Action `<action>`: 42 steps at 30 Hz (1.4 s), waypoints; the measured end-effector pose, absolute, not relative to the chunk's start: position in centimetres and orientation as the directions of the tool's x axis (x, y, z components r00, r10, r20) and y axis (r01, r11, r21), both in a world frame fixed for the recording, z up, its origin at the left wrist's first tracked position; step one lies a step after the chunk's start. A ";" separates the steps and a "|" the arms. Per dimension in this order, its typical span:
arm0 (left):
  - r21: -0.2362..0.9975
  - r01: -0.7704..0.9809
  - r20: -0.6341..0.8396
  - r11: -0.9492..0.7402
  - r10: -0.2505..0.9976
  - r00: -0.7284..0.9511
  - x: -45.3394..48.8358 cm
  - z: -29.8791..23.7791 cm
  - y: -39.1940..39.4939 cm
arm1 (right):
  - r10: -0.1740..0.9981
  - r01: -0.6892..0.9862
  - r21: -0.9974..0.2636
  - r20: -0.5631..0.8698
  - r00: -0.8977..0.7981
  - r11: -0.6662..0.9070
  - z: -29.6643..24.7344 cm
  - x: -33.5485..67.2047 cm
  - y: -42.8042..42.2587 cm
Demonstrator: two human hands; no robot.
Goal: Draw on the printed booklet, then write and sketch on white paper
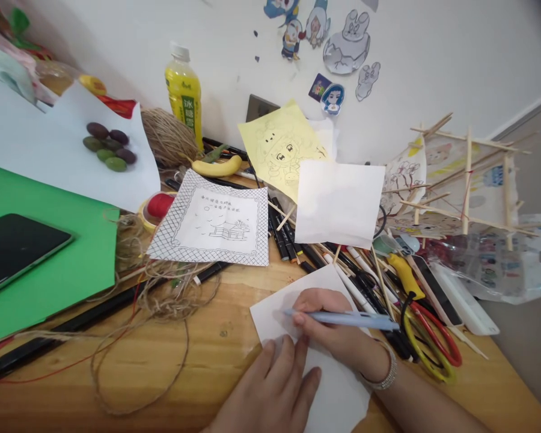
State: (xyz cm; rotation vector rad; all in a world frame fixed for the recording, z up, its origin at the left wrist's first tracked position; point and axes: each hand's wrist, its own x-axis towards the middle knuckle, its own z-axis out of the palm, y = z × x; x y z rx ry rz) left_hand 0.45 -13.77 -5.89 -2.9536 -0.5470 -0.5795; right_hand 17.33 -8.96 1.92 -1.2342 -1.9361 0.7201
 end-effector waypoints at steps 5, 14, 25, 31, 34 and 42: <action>0.032 0.364 0.296 -0.931 0.356 0.886 0.2 -4.9 -13.2 | 0.917 0.677 -0.622 0.210 -0.338 0.393 2.0 17.1 -8.9; 0.044 0.310 0.207 -0.950 0.312 0.927 -0.1 -3.6 -12.6 | 0.904 0.770 -0.484 0.127 -0.408 0.415 2.0 16.7 -8.9; 0.117 0.333 0.201 -0.935 0.351 0.914 0.2 -3.6 -12.9 | 0.900 0.781 -0.455 0.138 -0.412 0.428 1.8 16.8 -8.9; 0.110 0.326 0.218 -0.939 0.343 0.914 0.2 -3.5 -12.9 | 0.907 0.782 -0.466 0.139 -0.398 0.414 1.6 16.9 -9.0; 0.116 0.331 0.213 -0.937 0.349 0.913 0.1 -3.5 -12.9 | 0.906 0.784 -0.463 0.119 -0.407 0.413 1.7 16.9 -9.0; 0.133 0.325 0.203 -0.936 0.347 0.916 0.1 -3.6 -12.9 | 0.909 0.777 -0.483 0.118 -0.399 0.403 1.7 16.9 -9.0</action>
